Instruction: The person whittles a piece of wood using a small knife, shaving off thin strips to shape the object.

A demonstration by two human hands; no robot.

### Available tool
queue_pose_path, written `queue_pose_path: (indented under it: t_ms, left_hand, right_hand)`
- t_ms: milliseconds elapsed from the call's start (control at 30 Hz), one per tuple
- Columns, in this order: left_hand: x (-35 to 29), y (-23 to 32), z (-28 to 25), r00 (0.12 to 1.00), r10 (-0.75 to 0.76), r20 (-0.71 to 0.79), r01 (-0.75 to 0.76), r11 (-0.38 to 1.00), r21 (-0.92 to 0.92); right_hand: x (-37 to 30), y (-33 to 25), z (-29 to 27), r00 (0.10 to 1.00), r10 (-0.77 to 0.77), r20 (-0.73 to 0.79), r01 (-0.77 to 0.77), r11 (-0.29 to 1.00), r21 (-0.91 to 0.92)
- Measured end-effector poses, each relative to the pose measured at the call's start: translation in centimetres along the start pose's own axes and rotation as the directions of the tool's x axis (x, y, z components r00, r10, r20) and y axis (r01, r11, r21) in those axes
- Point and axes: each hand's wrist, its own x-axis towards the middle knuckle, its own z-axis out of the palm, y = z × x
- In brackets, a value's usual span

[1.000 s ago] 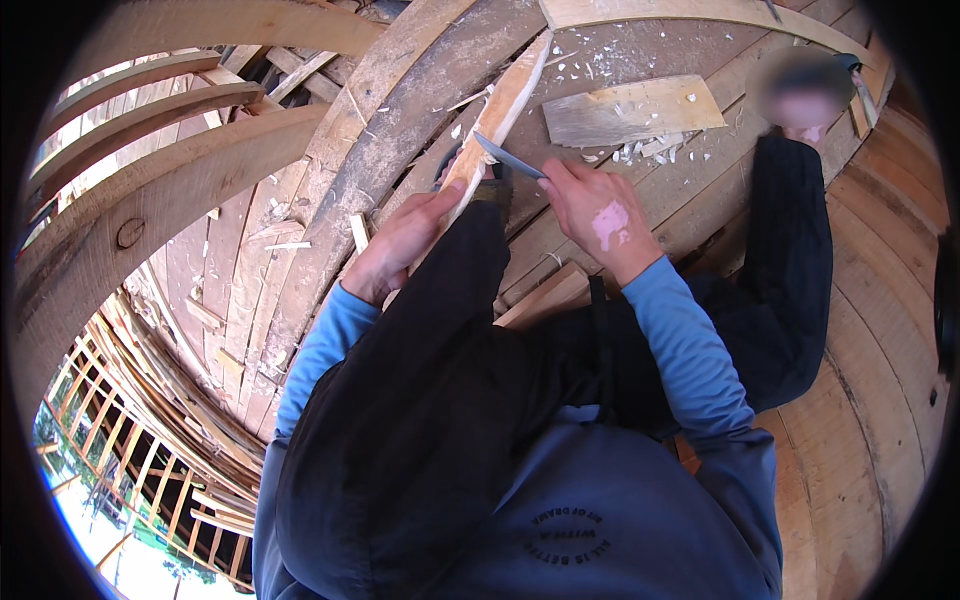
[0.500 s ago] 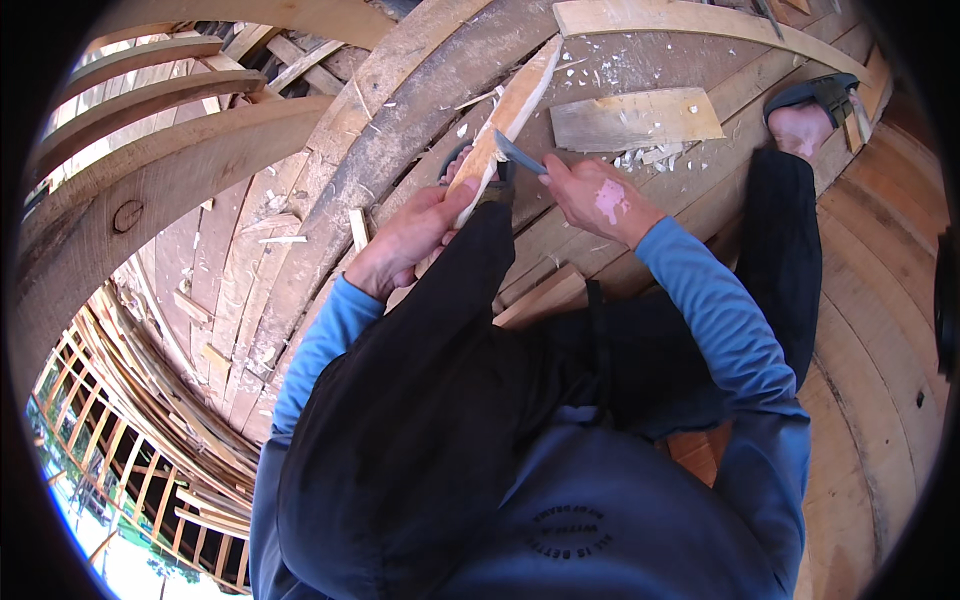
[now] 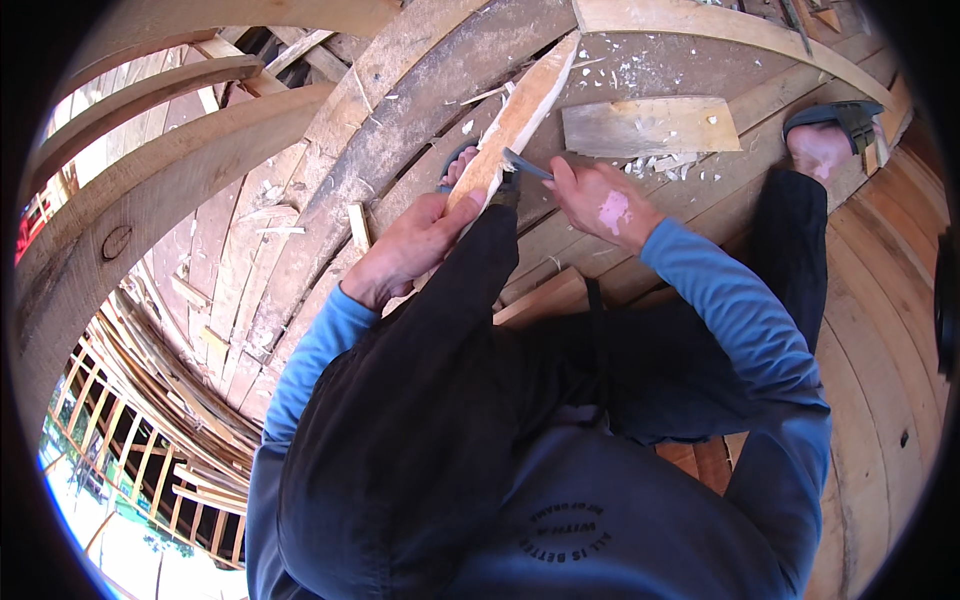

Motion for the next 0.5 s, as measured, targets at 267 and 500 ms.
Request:
queue_pose_path:
  t_ms: [267, 500]
  left_hand:
    - [-1.2, 0.9, 1.4, 0.991, 0.096, -0.091, -0.081, 0.985, 0.154]
    - [-0.4, 0.0, 1.3, 0.992, 0.098, -0.077, -0.083, 0.98, 0.179]
  right_hand:
    - [-0.7, -0.2, 0.5, 0.997, 0.06, 0.041, -0.066, 0.987, 0.146]
    - [-1.4, -1.3, -2.3, 0.98, 0.114, 0.163, -0.146, 0.97, 0.195]
